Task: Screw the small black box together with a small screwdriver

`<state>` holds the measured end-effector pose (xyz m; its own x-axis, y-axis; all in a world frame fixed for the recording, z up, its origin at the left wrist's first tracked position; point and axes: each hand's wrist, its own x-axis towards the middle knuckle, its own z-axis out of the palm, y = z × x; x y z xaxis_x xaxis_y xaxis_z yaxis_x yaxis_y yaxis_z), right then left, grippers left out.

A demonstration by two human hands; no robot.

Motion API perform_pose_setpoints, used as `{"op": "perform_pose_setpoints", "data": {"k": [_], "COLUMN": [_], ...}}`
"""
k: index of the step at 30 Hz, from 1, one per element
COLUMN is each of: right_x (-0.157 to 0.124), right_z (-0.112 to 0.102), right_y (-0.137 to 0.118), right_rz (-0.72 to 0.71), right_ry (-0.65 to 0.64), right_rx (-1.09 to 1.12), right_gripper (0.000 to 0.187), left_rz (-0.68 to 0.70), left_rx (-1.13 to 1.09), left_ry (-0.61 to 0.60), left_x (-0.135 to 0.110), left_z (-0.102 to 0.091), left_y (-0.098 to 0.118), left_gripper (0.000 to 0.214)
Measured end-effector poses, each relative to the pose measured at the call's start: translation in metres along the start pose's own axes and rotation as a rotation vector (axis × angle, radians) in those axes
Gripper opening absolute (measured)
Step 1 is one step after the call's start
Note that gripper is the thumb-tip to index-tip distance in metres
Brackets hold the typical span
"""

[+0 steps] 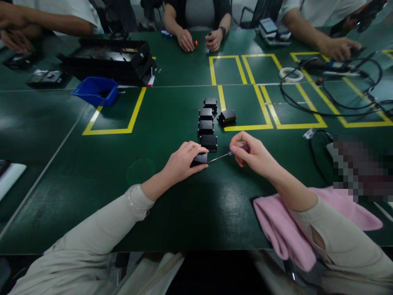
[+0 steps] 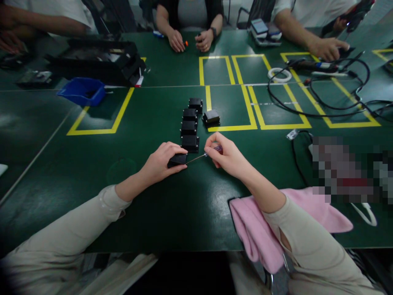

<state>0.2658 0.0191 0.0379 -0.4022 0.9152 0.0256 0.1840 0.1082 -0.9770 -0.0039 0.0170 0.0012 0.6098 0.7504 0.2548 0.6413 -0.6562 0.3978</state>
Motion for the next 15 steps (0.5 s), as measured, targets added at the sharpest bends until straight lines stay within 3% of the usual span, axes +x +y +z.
{"op": "perform_pose_setpoints", "data": {"k": [15], "right_x": [0.0001], "right_z": [-0.0016], "right_y": [0.0007], "right_rz": [0.028], "right_ry": [-0.024], "right_rx": [-0.023], "right_gripper": [0.019], "left_rz": [-0.003], "left_rx": [-0.009], "left_ry": [0.000], "left_x": [-0.0002], "left_z": [0.0000], "left_y": [-0.0007], "left_gripper": [0.036]}}
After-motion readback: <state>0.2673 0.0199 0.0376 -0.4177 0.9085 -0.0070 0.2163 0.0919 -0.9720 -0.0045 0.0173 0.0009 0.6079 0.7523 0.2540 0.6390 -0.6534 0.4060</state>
